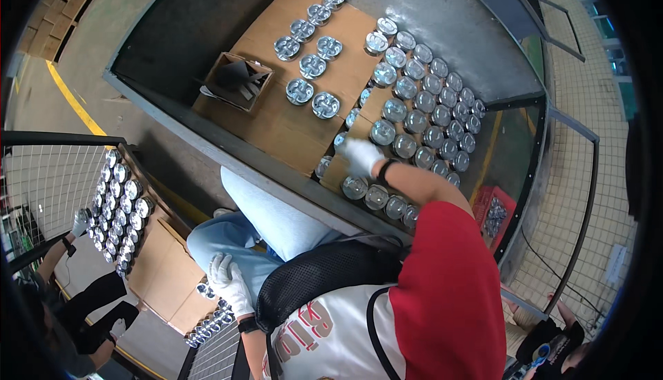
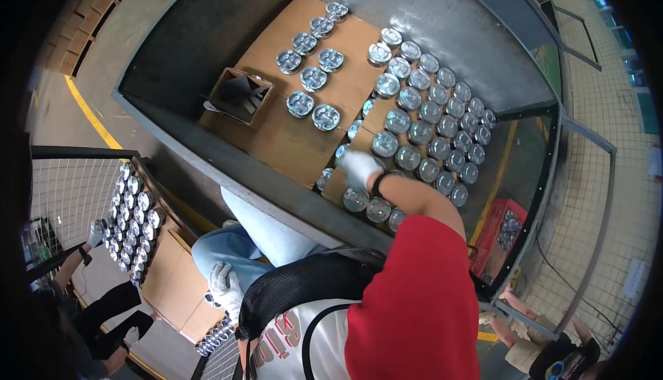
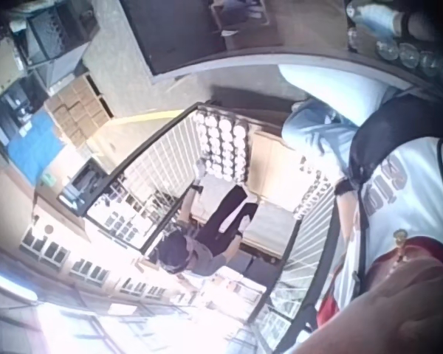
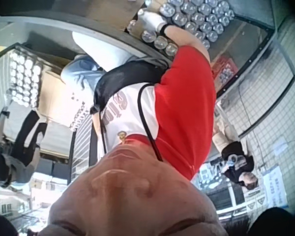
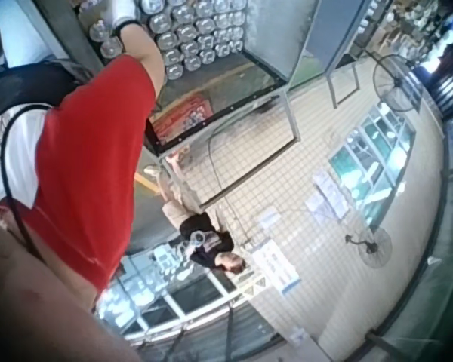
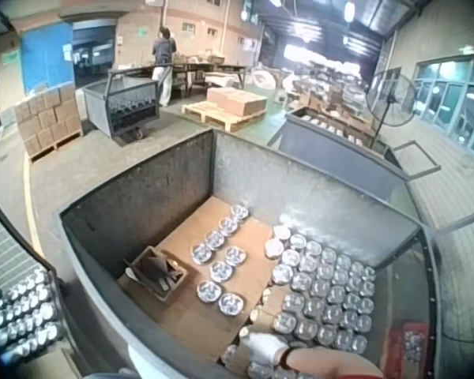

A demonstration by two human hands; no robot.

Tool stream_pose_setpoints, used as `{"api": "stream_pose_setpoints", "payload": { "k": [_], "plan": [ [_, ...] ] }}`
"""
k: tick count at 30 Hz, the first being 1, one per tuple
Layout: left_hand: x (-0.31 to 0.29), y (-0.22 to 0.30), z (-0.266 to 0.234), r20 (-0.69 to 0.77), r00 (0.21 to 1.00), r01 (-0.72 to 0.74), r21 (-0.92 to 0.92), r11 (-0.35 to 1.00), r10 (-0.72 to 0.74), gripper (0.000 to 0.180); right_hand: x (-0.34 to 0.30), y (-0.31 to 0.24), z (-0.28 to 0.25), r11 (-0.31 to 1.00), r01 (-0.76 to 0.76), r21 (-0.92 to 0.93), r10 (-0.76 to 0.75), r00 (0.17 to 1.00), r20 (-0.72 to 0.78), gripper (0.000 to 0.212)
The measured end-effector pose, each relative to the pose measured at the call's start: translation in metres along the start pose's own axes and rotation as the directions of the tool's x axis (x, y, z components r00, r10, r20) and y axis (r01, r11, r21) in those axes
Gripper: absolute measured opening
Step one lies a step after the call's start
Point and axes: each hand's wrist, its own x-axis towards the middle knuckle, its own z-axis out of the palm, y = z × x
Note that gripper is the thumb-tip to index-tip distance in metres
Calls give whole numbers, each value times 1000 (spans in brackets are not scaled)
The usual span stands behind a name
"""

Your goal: Inspecting metal pistons for defects and placing them into organized trays or cartons.

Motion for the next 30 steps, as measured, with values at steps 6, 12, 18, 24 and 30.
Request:
{"api": "stream_pose_setpoints", "payload": {
  "k": [6,12,18,24,30],
  "plan": [
    [-1,-6,3,-58,998,-25,-31,999,23,25,-56,-21,74,982,24,-186,-18,999,34,52],
    [3,-9,-5,-219,975,-55,-80,995,36,26,-11,-37,86,989,-20,-145,28,998,50,24],
    [-6,-2,-13,-218,975,9,-87,996,-28,14,-8,-72,-24,978,193,75,-175,963,-205,36],
    [12,43,-45,202,947,308,-368,877,-248,47,12,-113,-153,685,617,387,-192,666,-721,78],
    [47,97,-111,485,874,470,-852,-230,-9,61,-133,-288,-248,267,848,-458,-886,29,-463,58]
  ]
}}
